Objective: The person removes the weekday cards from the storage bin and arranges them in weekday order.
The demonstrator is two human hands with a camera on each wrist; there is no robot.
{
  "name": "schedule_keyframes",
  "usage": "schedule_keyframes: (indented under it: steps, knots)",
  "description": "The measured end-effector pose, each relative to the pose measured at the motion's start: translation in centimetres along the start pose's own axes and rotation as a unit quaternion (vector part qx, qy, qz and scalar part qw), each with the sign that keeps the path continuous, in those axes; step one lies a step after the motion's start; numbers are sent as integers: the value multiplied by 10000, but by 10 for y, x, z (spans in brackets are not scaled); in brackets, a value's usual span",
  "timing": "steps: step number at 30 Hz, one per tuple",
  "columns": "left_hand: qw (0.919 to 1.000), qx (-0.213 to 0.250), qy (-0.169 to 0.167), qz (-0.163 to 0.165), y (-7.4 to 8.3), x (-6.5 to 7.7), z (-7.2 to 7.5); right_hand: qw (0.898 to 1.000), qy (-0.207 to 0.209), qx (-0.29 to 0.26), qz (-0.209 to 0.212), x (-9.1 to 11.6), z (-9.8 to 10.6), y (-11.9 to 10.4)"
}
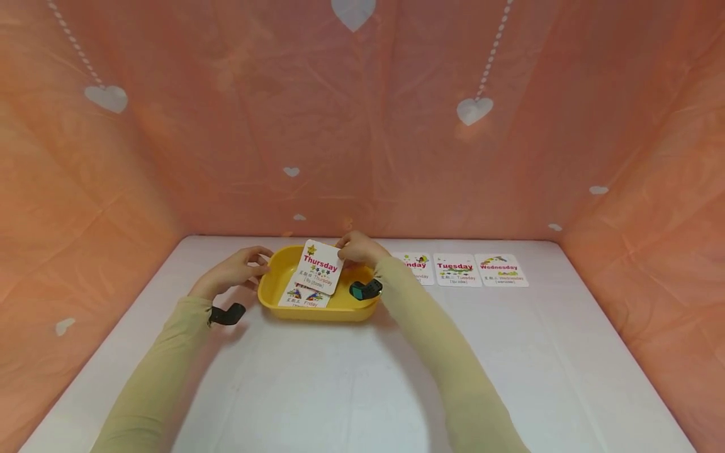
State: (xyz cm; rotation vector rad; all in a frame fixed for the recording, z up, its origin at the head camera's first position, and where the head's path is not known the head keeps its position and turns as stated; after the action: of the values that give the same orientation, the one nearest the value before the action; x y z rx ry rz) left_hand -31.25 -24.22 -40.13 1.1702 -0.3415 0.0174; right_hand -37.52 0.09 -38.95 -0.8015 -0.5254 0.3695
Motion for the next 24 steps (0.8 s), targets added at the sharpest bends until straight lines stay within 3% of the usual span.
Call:
schedule_keyframes:
  steps: [3, 12, 24]
  knots:
    - [10000, -22, 23, -13, 2, 0, 0, 9997, 169, -5, 180, 6, 12, -2]
    - [9999, -66, -33, -113, 6, 1, -3, 9937, 673, -877, 189, 32, 51, 15]
    - [9999, -143, -35, -32, 3, -3, -3, 9898, 1067, -912, 227, 67, 93, 50]
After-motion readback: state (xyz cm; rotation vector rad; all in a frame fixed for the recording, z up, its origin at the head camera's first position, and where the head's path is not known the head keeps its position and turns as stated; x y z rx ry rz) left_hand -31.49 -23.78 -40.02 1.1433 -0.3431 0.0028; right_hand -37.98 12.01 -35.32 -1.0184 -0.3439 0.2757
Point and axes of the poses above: each hand's wrist, its own x-axis away from the middle knuckle, its own z-axis out of the back of the hand, y = z × x, the point moved 6 cm from there along -x, towards the middle knuckle, and after that the axes turned 11 degrees about x, right-handed, at the moved point
